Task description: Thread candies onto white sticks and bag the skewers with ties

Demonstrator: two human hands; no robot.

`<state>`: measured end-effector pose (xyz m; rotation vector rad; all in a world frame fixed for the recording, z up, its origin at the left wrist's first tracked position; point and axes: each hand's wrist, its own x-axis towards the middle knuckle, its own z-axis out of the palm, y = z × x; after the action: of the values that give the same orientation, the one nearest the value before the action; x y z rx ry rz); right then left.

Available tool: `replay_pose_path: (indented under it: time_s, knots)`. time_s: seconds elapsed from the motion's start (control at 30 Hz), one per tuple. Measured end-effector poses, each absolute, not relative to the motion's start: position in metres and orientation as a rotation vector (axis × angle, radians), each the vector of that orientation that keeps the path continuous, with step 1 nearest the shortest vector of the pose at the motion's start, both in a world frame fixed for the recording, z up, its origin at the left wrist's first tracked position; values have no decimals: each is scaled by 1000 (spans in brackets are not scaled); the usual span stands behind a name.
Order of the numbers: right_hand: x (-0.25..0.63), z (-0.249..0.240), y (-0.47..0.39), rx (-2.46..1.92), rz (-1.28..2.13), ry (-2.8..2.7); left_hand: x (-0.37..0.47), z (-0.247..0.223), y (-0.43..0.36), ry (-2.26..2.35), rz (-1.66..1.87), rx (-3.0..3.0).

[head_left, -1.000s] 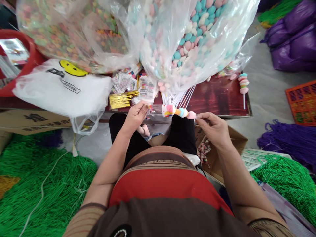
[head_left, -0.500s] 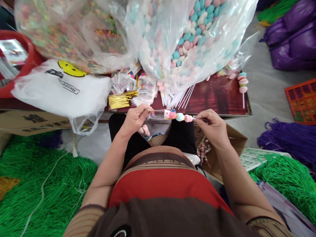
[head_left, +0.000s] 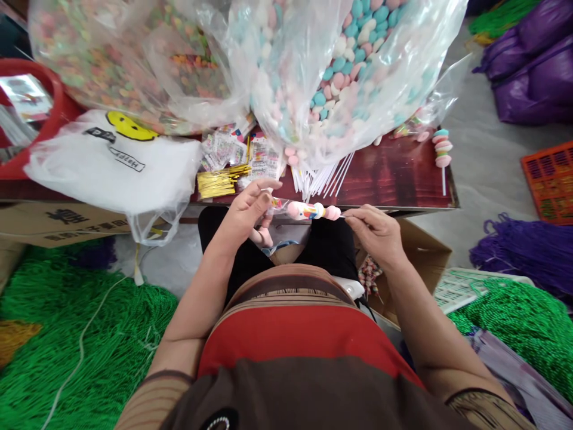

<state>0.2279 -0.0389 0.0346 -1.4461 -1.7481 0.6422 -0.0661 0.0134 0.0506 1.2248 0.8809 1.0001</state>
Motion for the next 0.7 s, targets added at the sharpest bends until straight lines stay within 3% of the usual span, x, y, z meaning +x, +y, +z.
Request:
replay_pose_path:
  time_s: [0.3, 0.5, 0.7]
  knots:
    - [190, 32, -44, -1404, 874, -1338, -47, 65, 17, 654, 1056, 1038]
    - [173, 34, -45, -1393, 895, -1295, -23, 69, 17, 865, 1237, 928]
    - [150, 19, -47, -1288, 1076, -1095, -18, 60, 3, 1001, 1141, 1025]
